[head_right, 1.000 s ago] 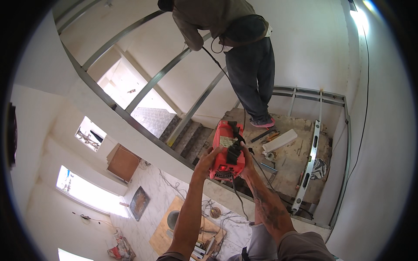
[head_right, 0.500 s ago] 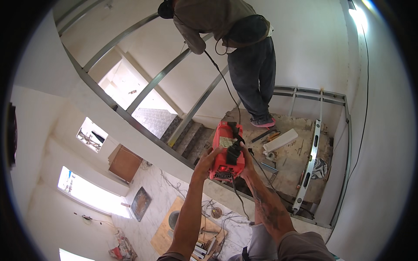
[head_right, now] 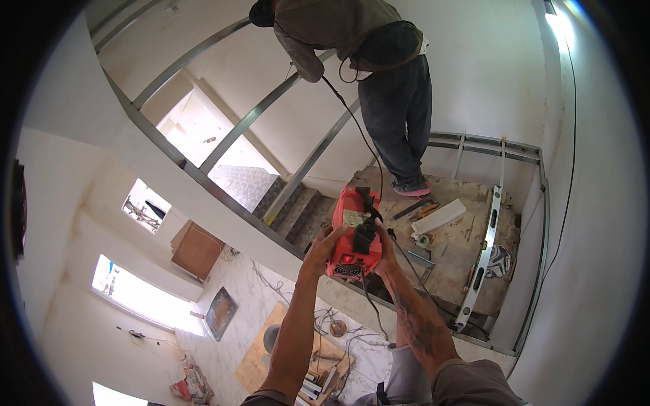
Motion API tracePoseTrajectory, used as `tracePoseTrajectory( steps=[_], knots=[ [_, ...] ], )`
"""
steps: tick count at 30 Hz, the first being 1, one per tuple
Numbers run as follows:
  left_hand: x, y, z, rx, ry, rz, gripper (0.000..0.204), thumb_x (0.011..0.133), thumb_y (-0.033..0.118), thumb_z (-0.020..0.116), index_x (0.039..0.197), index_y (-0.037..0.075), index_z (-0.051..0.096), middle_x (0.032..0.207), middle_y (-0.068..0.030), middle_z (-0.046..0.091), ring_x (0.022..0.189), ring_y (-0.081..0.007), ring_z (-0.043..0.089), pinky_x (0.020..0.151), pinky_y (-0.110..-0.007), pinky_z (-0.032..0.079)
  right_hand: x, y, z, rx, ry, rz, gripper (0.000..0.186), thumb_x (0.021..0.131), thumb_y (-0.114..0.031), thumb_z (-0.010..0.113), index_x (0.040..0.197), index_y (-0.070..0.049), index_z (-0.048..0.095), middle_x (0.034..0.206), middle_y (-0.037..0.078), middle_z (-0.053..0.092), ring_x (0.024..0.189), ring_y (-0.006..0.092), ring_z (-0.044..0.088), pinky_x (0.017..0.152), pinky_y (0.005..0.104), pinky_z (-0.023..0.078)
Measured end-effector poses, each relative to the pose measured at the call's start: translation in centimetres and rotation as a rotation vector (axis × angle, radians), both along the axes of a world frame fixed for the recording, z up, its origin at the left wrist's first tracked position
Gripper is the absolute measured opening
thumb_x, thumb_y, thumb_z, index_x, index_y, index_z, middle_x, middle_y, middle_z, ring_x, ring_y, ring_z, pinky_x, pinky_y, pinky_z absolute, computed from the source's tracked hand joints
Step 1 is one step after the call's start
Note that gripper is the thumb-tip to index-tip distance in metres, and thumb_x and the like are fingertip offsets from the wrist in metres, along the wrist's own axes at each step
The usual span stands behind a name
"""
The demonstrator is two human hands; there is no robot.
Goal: The person holds and stabilizes a portable red welding machine while another individual performs welding on a vertical metal stud framework in an interior construction site.
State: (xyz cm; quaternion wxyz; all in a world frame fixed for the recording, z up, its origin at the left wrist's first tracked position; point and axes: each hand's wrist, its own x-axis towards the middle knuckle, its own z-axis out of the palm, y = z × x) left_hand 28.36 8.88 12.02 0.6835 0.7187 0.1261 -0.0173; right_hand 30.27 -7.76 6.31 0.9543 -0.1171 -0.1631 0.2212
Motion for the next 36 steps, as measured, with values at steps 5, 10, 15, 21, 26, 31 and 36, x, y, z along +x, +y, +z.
tracePoseTrajectory(
  steps=[5, 10, 15, 21, 26, 31, 36],
  knots=[
    [-0.1, 0.2, 0.1, 0.013, 0.012, 0.023, 0.074, 0.087, 0.04, 0.072, 0.132, -0.012, 0.044, 0.119, -0.0186, 0.061, 0.098, -0.021, 0.067, 0.081, -0.031, 0.058, -0.4, 0.1, 1.0, 0.051, 0.034, 0.039, 0.057, 0.097, -0.052, 0.051, 0.125, -0.002, 0.057, 0.116, 0.016, 0.067, 0.102, 0.0302, 0.068, 0.093, 0.0477, 0.055],
    [0.0, 0.2, 0.1, 0.014, 0.005, 0.002, 0.075, 0.087, 0.039, 0.072, 0.133, -0.012, 0.043, 0.12, -0.0189, 0.06, 0.099, -0.0214, 0.067, 0.082, -0.032, 0.058, -0.2, 0.2, 0.3, 0.069, 0.078, 0.061, 0.055, 0.097, -0.051, 0.051, 0.12, -0.003, 0.059, 0.112, 0.015, 0.068, 0.1, 0.0294, 0.069, 0.092, 0.0469, 0.056],
    [-0.1, 0.6, -0.4, 0.015, 0.0, 0.003, 0.07, 0.089, 0.04, 0.071, 0.131, -0.011, 0.046, 0.118, -0.0169, 0.061, 0.097, -0.02, 0.067, 0.081, -0.031, 0.058, -0.5, 0.4, 0.2, 0.067, 0.066, 0.03, 0.053, 0.097, -0.05, 0.052, 0.121, -0.004, 0.059, 0.112, 0.014, 0.068, 0.1, 0.0284, 0.069, 0.092, 0.046, 0.056],
    [-0.5, 1.0, -0.5, 0.045, 0.014, 0.023, 0.066, 0.09, 0.04, 0.07, 0.127, -0.01, 0.049, 0.113, -0.0148, 0.063, 0.095, -0.0177, 0.067, 0.079, -0.029, 0.057, -0.9, 0.7, 0.9, 0.038, 0.103, 0.003, 0.053, 0.097, -0.05, 0.053, 0.124, -0.005, 0.057, 0.115, 0.013, 0.067, 0.101, 0.0269, 0.069, 0.093, 0.0449, 0.056],
    [-0.6, 0.6, -0.3, 0.015, 0.029, 0.002, 0.066, 0.09, 0.041, 0.07, 0.127, -0.009, 0.05, 0.112, -0.014, 0.064, 0.094, -0.0176, 0.067, 0.081, -0.029, 0.056, -0.5, 0.7, 0.0, 0.033, 0.102, 0.013, 0.053, 0.097, -0.049, 0.053, 0.125, -0.004, 0.056, 0.115, 0.013, 0.067, 0.101, 0.0277, 0.068, 0.093, 0.0454, 0.056],
    [-0.7, 0.6, -0.5, -0.001, 0.015, 0.018, 0.064, 0.09, 0.042, 0.07, 0.126, -0.008, 0.052, 0.115, -0.0135, 0.064, 0.094, -0.0177, 0.067, 0.082, -0.029, 0.055, -0.3, 0.7, 0.1, 0.04, 0.153, 0.055, 0.056, 0.097, -0.049, 0.053, 0.129, -0.004, 0.053, 0.117, 0.014, 0.066, 0.103, 0.0281, 0.068, 0.093, 0.0456, 0.056],
    [-0.5, 1.7, -1.4, 0.029, 0.011, 0.023, 0.063, 0.09, 0.042, 0.069, 0.125, -0.007, 0.054, 0.113, -0.0124, 0.065, 0.092, -0.0163, 0.067, 0.08, -0.028, 0.055, -0.7, 0.8, 0.6, 0.049, 0.136, 0.096, 0.056, 0.096, -0.048, 0.054, 0.131, -0.004, 0.051, 0.12, 0.015, 0.064, 0.106, 0.0283, 0.067, 0.094, 0.0455, 0.055]
  ],
)
